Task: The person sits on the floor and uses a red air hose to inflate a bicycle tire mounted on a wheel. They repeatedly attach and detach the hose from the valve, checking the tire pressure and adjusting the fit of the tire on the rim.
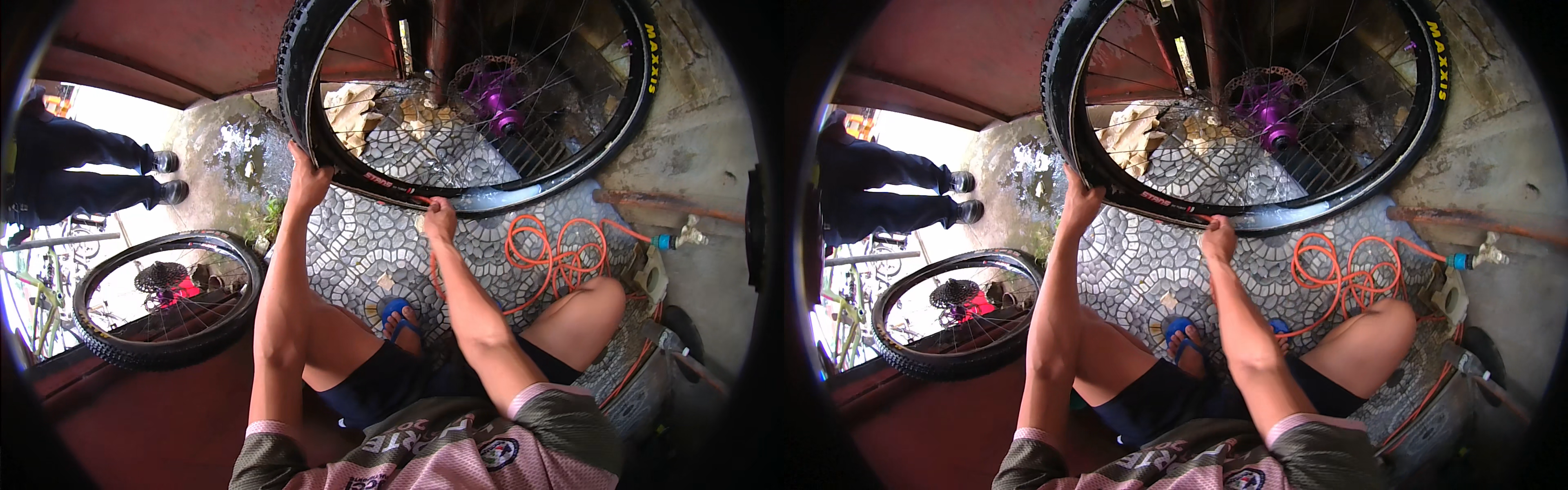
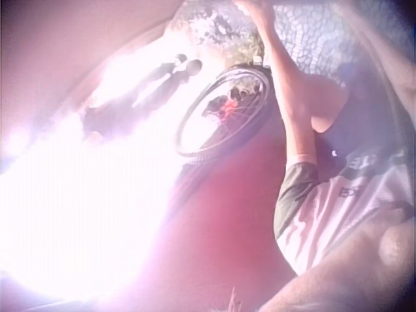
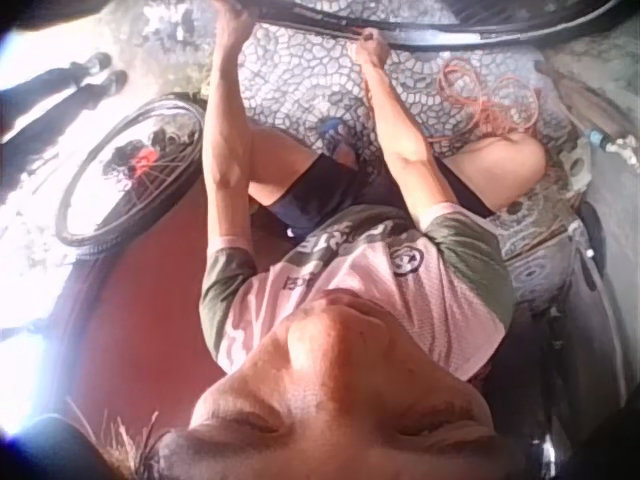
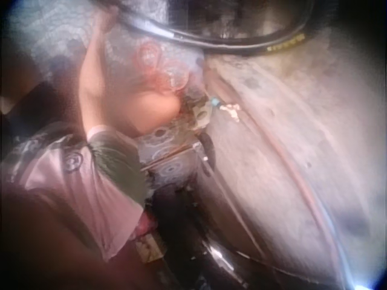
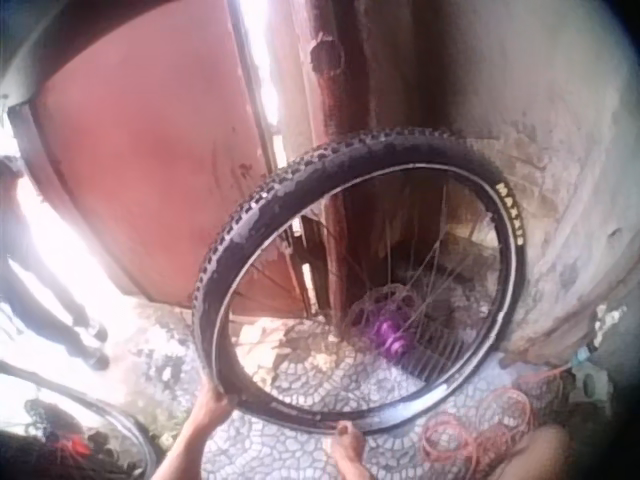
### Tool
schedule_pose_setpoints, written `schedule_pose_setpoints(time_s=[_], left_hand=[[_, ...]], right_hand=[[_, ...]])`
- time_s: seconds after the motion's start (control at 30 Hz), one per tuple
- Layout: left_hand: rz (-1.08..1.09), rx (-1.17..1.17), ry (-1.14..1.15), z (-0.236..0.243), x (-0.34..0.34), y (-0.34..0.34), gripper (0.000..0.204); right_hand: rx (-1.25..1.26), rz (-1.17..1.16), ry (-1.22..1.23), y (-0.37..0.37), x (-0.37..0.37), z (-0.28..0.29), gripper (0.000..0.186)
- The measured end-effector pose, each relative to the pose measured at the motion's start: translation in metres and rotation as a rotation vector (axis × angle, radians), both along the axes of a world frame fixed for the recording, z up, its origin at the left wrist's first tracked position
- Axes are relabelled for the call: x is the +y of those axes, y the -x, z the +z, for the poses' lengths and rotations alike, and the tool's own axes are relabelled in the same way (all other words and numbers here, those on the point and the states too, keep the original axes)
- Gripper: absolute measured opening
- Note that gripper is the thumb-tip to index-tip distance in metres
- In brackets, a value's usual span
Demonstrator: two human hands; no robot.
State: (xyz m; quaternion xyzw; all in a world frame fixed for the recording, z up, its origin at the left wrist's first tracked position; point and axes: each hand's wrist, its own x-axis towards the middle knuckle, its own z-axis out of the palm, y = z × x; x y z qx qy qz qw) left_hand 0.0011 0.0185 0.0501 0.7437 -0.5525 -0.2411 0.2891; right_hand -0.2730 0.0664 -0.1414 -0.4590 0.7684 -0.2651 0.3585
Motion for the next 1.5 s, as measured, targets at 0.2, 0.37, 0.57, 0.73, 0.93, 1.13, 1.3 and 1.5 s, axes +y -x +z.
schedule_pose_setpoints(time_s=[0.2, 0.37, 0.57, 0.73, 0.93, 1.13, 1.3, 1.5], left_hand=[[0.01, 0.001, -0.063, -0.002, 0.003, -0.007, 0.104], [0.018, 0.057, -0.063, -0.001, -0.002, 0.004, 0.102], [-0.005, 0.04, 0.029, -0.009, 0.003, -0.012, 0.099], [-0.033, 0.046, -0.009, -0.009, -0.011, -0.008, 0.099], [0.208, -0.332, 0.454, 0.041, -0.007, 0.041, 0.093], [-0.266, -0.169, 0.858, 0.205, -0.075, 0.182, 0.06], [-0.141, 0.215, 0.505, 0.207, -0.163, 0.279, 0.101], [-0.195, 0.932, 0.173, 0.183, -0.224, 0.293, 0.068]], right_hand=[[0.261, -0.02, -0.131, 0.11, 0.011, 0.023, 0.031], [0.174, 0.029, -0.193, 0.035, 0.001, 0.031, 0.03], [0.29, -0.01, -0.164, 0.132, 0.002, 0.049, 0.034], [0.402, -0.016, -0.142, 0.132, -0.007, 0.054, 0.034], [0.436, 0.21, -0.239, 0.174, -0.012, 0.075, 0.033], [0.436, 0.305, -0.191, 0.19, -0.021, 0.074, 0.032], [0.331, 0.393, -0.219, 0.193, -0.013, 0.075, 0.039], [0.291, 0.448, -0.142, 0.196, 0.003, 0.08, 0.037]])
